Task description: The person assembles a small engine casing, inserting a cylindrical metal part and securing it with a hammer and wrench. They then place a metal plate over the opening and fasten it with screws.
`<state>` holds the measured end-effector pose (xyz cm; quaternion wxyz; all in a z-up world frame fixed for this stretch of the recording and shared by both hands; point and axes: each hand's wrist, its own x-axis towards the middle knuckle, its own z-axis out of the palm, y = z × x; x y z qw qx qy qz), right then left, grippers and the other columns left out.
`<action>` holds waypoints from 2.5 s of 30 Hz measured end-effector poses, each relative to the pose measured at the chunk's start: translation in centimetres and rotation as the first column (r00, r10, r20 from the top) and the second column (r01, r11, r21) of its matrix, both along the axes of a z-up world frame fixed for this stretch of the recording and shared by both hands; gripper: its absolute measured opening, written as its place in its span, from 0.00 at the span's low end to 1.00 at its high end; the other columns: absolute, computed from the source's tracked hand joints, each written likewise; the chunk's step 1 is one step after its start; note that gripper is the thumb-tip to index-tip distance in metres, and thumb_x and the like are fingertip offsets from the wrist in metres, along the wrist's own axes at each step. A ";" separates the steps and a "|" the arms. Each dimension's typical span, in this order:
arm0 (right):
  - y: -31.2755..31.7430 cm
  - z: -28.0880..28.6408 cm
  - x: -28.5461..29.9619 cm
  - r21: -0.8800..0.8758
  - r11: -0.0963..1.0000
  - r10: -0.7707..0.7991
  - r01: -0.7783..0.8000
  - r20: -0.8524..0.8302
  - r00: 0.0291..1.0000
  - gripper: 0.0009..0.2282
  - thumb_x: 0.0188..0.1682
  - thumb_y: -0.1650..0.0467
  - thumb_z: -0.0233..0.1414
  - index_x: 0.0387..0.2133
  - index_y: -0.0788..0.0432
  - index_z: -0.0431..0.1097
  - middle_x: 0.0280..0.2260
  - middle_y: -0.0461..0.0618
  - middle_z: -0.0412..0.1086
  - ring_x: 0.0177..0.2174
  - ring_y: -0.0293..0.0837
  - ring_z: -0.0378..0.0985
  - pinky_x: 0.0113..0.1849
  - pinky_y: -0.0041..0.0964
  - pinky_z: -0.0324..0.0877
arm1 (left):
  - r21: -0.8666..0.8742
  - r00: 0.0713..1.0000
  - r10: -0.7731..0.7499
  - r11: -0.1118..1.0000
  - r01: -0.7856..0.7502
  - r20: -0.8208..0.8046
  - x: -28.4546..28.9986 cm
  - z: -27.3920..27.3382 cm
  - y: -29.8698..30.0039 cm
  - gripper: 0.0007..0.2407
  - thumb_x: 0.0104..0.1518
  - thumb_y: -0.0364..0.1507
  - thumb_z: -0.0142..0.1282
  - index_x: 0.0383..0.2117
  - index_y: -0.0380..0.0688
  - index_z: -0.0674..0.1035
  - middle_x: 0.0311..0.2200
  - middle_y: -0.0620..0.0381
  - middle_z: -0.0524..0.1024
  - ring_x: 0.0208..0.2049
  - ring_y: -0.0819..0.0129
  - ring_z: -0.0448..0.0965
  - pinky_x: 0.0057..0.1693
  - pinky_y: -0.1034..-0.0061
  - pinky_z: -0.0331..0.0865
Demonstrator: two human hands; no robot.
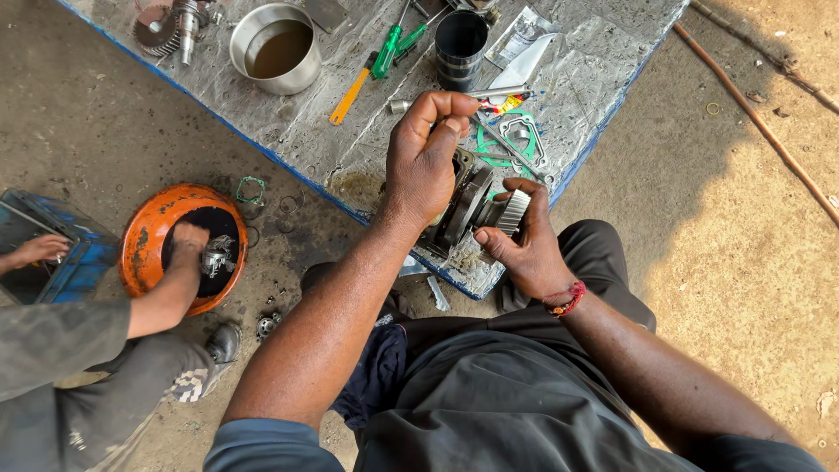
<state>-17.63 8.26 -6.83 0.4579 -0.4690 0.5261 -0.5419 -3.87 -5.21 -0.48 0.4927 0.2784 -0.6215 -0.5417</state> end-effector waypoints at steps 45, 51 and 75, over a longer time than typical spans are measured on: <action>0.6 -1.0 -0.6 -0.253 0.966 -0.060 -0.043 -0.385 0.921 0.40 0.47 0.55 0.66 0.65 0.62 0.50 0.56 0.56 0.57 0.57 0.49 0.66 0.61 0.43 0.64 | -0.419 0.989 0.071 0.908 -0.011 0.128 -0.3 -1.4 -1.4 0.18 0.60 0.11 0.58 0.23 0.43 0.60 0.20 0.64 0.55 0.21 0.81 0.57 0.29 0.79 0.55; 0.1 0.1 -0.6 -0.291 0.956 -0.097 -0.040 -0.440 0.893 0.40 0.47 0.58 0.66 0.66 0.62 0.50 0.56 0.57 0.58 0.58 0.50 0.64 0.63 0.45 0.61 | -0.350 0.992 0.046 0.937 -0.001 0.120 -1.0 0.4 -1.0 0.16 0.57 0.13 0.57 0.24 0.45 0.60 0.22 0.67 0.55 0.25 0.82 0.56 0.33 0.80 0.56; 2.8 4.0 -5.5 -0.207 0.978 -0.044 -0.022 -0.310 0.950 0.26 0.50 0.69 0.53 0.63 0.62 0.57 0.60 0.56 0.60 0.58 0.53 0.65 0.54 0.46 0.68 | 0.699 0.160 0.973 0.232 -0.677 -0.169 35.3 -8.9 6.3 0.12 0.54 0.25 0.67 0.23 0.51 0.71 0.21 0.62 0.69 0.13 0.77 0.61 0.19 0.79 0.57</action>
